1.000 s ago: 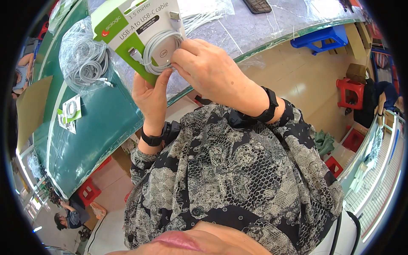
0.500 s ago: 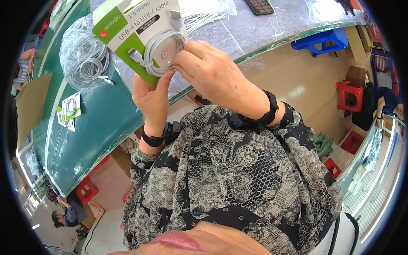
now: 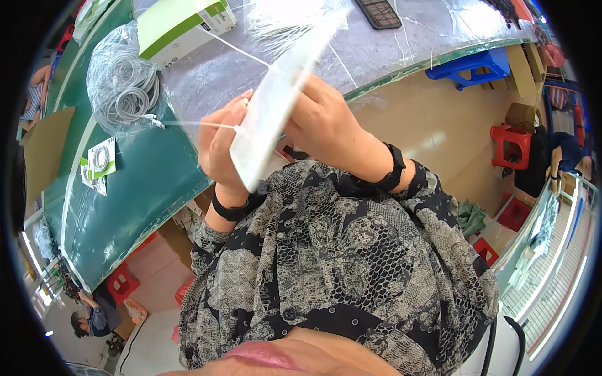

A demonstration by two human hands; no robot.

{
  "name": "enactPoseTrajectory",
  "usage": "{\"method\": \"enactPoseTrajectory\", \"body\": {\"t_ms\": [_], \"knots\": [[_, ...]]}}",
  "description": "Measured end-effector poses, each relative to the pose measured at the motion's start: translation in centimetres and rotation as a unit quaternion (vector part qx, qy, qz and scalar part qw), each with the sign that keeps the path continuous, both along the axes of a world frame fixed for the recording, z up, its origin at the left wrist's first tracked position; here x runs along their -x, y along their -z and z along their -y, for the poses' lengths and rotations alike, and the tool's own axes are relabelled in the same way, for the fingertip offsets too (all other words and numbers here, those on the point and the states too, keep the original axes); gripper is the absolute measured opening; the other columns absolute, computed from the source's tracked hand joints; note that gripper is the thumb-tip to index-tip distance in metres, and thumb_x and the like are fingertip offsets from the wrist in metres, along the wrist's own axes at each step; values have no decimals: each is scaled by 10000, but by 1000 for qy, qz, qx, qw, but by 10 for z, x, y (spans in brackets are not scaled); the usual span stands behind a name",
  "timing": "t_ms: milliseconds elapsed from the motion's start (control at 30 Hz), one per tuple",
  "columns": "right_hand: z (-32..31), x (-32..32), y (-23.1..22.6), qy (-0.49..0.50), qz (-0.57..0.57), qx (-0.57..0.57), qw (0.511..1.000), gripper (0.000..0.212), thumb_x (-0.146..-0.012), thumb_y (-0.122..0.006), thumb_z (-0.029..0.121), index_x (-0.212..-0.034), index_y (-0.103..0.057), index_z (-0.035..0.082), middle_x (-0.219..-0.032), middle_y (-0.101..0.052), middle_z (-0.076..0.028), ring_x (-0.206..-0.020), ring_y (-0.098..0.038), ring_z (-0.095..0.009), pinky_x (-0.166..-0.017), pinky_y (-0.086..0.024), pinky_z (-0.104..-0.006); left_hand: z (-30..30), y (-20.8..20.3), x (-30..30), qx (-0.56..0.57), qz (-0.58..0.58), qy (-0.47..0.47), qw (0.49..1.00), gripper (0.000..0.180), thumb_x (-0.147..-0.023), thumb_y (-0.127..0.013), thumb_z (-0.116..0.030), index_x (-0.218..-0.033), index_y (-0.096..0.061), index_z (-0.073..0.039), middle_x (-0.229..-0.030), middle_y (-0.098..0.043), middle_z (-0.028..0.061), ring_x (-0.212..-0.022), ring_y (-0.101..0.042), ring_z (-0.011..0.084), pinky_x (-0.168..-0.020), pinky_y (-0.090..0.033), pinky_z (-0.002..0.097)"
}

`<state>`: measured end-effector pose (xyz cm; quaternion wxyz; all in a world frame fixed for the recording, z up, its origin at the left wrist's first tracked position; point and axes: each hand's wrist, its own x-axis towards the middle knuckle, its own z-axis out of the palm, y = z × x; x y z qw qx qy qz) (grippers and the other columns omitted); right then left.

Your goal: The person picks up a coiled cable and places it onto a cardboard backing, then threads a plastic tie through the card and around the cable. They pull the tie tight by hand before setting the packaged cable aside to repeat the process.

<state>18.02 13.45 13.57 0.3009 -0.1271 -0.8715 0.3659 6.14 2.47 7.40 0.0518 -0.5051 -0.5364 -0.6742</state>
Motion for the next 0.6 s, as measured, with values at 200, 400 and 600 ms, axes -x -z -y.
{"method": "enactPoseTrajectory", "body": {"t_ms": [200,400,600], "knots": [[4,-9,1,-10,24,239,971,223,-866,-631,78,-1071,-584,4,-909,-597,-28,-803,-572,-117,-692,-468,-237,11,-3,0,80,210,71,972,307,-828,-618,41,-1115,-552,-45,-1065,-610,112,-947,-623,225,-833,-524,331],[-5,-2,14,-93,-25,195,976,156,-869,-639,72,-998,-596,-5,-848,-571,-18,-740,-534,-70,-633,-431,-183,4,0,0,14,545,215,810,323,-894,-573,-8,-1200,-485,-58,-1143,-587,89,-1010,-606,219,-896,-520,383],[4,0,16,-66,-17,223,972,105,-873,-637,83,-905,-587,-4,-800,-545,-7,-690,-500,-63,-586,-410,-185,1,1,3,2,598,250,762,343,-876,-600,-15,-1200,-499,-66,-1160,-584,79,-1053,-593,224,-914,-518,411]]}}
